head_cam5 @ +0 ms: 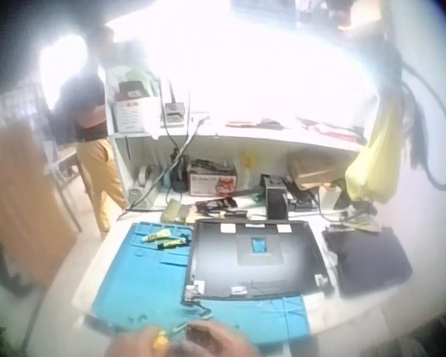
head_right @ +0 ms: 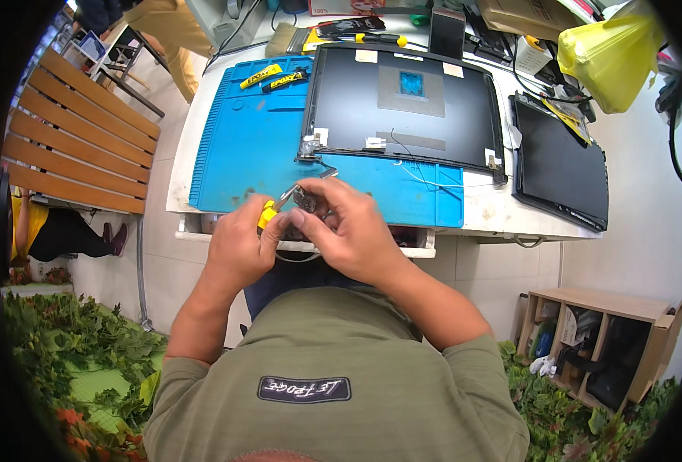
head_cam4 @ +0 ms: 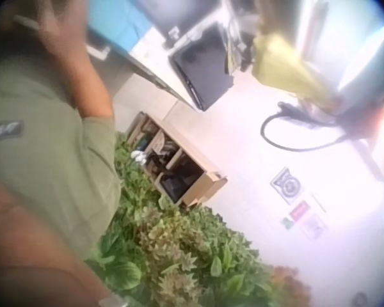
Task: The person detaches a small component from a laptop screen, applies heat using a heat gun, and then manipulates internal electronic parts with pliers and by hand.
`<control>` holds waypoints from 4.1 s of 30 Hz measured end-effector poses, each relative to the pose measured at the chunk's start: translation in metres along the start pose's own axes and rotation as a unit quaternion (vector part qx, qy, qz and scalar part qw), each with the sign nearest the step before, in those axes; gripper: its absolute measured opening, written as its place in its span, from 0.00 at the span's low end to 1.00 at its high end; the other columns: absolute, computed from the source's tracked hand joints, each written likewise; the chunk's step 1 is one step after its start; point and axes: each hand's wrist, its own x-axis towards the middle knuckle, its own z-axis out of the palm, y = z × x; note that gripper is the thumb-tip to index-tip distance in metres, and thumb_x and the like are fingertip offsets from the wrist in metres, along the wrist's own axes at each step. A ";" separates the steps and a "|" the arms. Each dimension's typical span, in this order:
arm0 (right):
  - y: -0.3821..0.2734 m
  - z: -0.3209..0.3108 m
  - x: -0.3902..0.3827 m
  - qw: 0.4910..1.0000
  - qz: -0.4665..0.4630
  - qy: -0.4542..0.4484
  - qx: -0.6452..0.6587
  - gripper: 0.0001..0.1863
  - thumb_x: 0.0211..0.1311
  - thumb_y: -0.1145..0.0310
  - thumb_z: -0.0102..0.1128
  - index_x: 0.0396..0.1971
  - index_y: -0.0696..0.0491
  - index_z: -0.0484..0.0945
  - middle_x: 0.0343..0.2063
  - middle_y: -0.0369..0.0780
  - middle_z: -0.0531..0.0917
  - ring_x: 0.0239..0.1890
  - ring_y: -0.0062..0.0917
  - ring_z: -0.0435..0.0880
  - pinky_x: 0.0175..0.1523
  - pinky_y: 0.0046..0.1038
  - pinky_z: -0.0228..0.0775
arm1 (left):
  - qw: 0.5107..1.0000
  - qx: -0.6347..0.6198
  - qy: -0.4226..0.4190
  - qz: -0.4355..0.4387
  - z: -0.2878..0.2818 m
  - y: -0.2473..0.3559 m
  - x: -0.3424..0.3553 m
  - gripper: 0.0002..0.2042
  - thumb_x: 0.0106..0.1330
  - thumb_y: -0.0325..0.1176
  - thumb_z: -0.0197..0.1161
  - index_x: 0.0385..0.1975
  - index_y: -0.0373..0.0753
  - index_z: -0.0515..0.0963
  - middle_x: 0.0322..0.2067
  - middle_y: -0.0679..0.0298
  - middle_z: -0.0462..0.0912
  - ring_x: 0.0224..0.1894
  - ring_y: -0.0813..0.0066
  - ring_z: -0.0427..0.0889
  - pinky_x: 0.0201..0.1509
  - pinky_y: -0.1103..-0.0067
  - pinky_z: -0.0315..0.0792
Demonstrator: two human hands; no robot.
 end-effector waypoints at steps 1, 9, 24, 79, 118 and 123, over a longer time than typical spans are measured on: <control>-0.001 -0.003 -0.001 0.986 0.067 -0.017 0.150 0.21 0.74 0.76 0.70 0.63 0.63 0.79 0.45 0.51 0.86 0.36 0.37 0.89 0.38 0.30 0.84 | 1.000 0.000 0.009 0.015 -0.001 -0.003 -0.001 0.19 0.79 0.46 0.70 0.43 0.34 0.79 0.32 0.47 0.85 0.32 0.39 0.87 0.34 0.55 0.79; 0.015 0.007 -0.006 0.973 -0.150 0.080 -0.158 0.14 0.81 0.76 0.64 0.61 0.62 0.82 0.44 0.41 0.86 0.33 0.20 0.86 0.35 0.26 0.82 | 0.998 0.005 0.034 0.046 0.006 -0.004 -0.004 0.20 0.80 0.48 0.70 0.47 0.33 0.80 0.36 0.50 0.85 0.35 0.45 0.86 0.38 0.59 0.79; 0.004 -0.015 -0.005 0.937 0.148 -0.099 0.300 0.20 0.89 0.55 0.56 0.46 0.60 0.81 0.33 0.38 0.84 0.28 0.18 0.85 0.25 0.22 0.78 | 0.986 -0.014 -0.004 0.165 -0.015 -0.020 0.002 0.21 0.79 0.48 0.69 0.52 0.33 0.80 0.39 0.50 0.84 0.40 0.44 0.84 0.45 0.61 0.79; 0.030 0.024 0.017 0.900 -0.277 0.038 -0.335 0.38 0.63 0.86 0.68 0.75 0.67 0.72 0.63 0.53 0.79 0.58 0.48 0.83 0.63 0.43 0.79 | 0.802 -0.576 -0.016 -0.156 0.003 -0.022 0.026 0.14 0.85 0.36 0.64 0.50 0.29 0.88 0.40 0.59 0.92 0.40 0.74 0.93 0.45 0.78 0.88; 0.006 0.013 0.008 0.874 -0.305 -0.057 -0.373 0.29 0.69 0.77 0.70 0.69 0.67 0.77 0.57 0.55 0.83 0.56 0.50 0.86 0.59 0.40 0.85 | 0.868 -0.470 -0.043 -0.153 -0.004 -0.014 0.001 0.15 0.80 0.28 0.66 0.26 0.33 0.81 0.20 0.71 0.78 0.22 0.87 0.69 0.25 0.80 0.62; 0.005 0.010 0.011 0.987 -0.117 0.021 -0.105 0.16 0.82 0.71 0.64 0.59 0.67 0.83 0.47 0.49 0.88 0.42 0.35 0.92 0.45 0.33 0.86 | 0.954 -0.295 0.034 0.026 0.001 -0.013 0.003 0.12 0.80 0.28 0.66 0.30 0.32 0.83 0.22 0.71 0.78 0.24 0.86 0.69 0.29 0.81 0.62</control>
